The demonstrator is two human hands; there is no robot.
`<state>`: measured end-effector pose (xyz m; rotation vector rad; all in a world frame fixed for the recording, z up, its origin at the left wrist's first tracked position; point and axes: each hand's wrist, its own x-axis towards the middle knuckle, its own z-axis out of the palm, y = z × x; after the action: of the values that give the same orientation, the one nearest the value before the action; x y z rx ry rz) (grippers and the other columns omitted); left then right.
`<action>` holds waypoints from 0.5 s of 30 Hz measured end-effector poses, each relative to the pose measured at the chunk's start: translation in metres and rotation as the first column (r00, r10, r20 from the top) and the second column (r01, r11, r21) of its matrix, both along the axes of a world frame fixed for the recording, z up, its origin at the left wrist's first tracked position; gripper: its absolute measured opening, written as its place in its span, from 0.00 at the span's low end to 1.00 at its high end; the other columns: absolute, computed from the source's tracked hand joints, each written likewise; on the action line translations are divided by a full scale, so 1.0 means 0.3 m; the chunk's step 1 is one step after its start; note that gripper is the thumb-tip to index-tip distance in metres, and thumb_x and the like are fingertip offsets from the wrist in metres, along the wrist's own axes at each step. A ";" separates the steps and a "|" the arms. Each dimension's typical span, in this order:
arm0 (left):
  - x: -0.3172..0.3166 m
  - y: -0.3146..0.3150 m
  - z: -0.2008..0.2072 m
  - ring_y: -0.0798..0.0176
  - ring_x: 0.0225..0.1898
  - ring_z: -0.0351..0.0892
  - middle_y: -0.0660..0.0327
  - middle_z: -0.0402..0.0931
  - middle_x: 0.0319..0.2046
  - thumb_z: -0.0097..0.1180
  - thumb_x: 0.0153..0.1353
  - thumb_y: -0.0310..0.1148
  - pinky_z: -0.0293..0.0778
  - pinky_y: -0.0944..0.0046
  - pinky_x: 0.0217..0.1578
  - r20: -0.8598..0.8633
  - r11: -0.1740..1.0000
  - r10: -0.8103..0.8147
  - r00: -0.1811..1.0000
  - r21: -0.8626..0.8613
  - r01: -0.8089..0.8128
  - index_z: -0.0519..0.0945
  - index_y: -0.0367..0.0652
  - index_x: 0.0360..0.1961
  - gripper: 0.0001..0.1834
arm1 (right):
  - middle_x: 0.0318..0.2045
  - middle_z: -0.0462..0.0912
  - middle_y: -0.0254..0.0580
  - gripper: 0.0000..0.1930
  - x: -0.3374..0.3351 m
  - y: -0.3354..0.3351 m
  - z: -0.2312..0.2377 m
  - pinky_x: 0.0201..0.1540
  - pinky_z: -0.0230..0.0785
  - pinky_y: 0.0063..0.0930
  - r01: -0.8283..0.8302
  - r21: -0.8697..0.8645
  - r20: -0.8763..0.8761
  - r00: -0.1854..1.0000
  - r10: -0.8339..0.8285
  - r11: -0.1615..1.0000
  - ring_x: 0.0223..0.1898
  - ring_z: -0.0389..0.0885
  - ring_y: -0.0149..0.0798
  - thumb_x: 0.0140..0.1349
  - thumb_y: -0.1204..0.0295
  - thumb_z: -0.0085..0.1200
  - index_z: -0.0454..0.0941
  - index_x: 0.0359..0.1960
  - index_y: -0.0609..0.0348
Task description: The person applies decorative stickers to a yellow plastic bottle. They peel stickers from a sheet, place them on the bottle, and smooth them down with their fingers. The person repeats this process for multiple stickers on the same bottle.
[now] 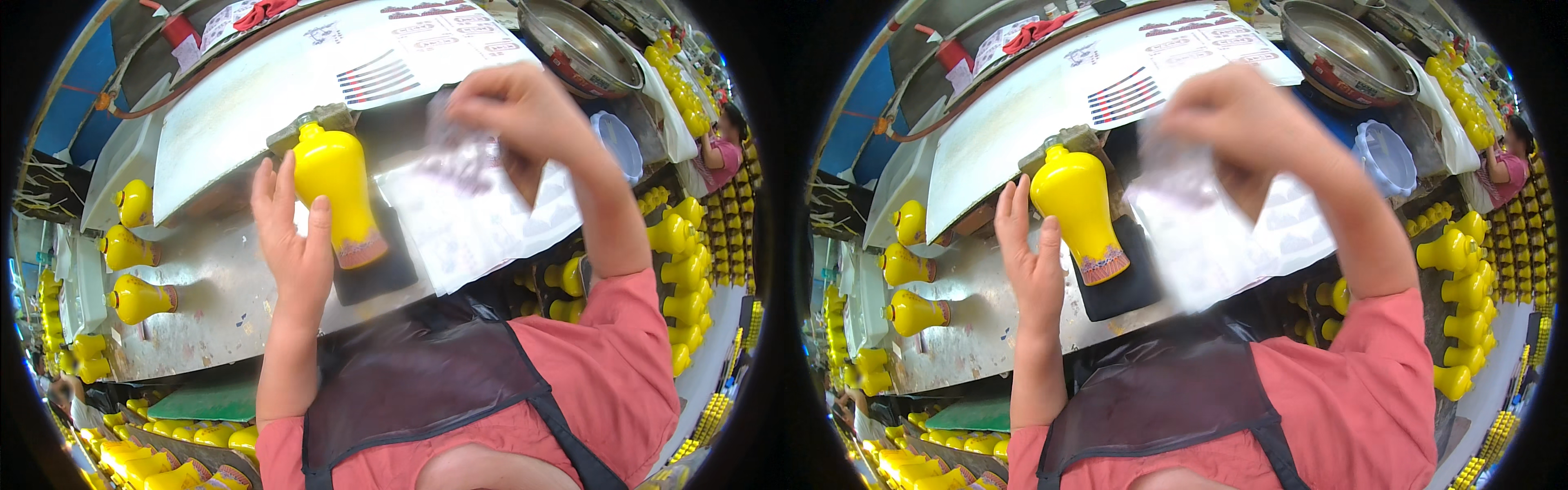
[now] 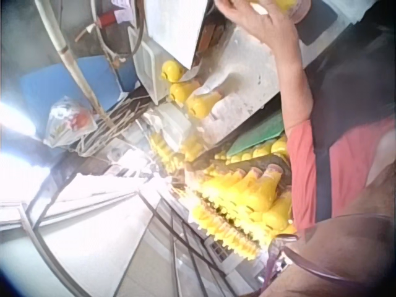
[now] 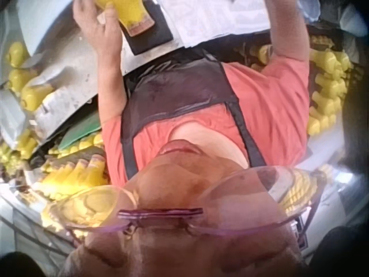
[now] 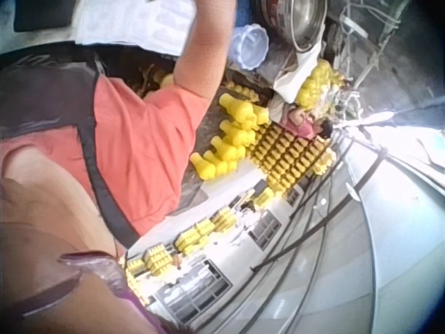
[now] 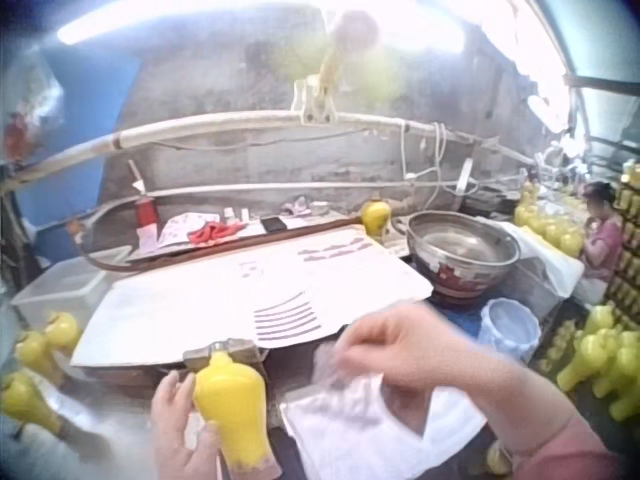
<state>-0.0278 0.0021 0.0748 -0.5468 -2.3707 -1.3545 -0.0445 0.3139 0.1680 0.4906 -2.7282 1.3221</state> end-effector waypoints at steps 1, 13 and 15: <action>-0.025 0.013 -0.041 0.42 0.73 0.61 0.39 0.56 0.74 0.56 0.69 0.35 0.57 0.49 0.72 0.060 1.000 0.023 0.998 -0.019 -0.021 0.65 0.42 0.75 0.34 | 0.32 0.87 0.29 0.07 -0.034 0.109 0.016 0.35 0.75 0.19 0.096 0.038 0.038 0.995 -0.097 0.995 0.32 0.82 0.21 0.69 0.70 0.61 0.88 0.42 0.59; -0.056 0.046 -0.170 0.53 0.68 0.65 0.51 0.62 0.68 0.62 0.68 0.44 0.62 0.53 0.70 0.453 0.759 -0.277 0.847 0.644 -0.096 0.45 0.42 0.79 0.49 | 0.37 0.87 0.32 0.19 -0.487 1.714 -0.125 0.43 0.73 0.24 0.771 0.143 0.101 0.613 -0.784 0.621 0.35 0.81 0.26 0.68 0.54 0.65 0.88 0.49 0.55; -0.058 0.036 -0.172 0.55 0.68 0.65 0.52 0.63 0.68 0.63 0.67 0.46 0.62 0.54 0.69 0.493 0.735 -0.340 0.801 0.671 -0.101 0.47 0.43 0.79 0.49 | 0.37 0.88 0.34 0.17 -0.544 1.841 -0.178 0.41 0.74 0.28 0.656 0.315 0.276 0.628 -0.728 0.686 0.35 0.82 0.28 0.69 0.54 0.63 0.89 0.46 0.55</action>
<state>-0.0452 0.0130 0.0232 -0.0517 -1.9896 -2.5985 -0.2076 0.8662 0.1145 -0.8700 -2.8230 1.0028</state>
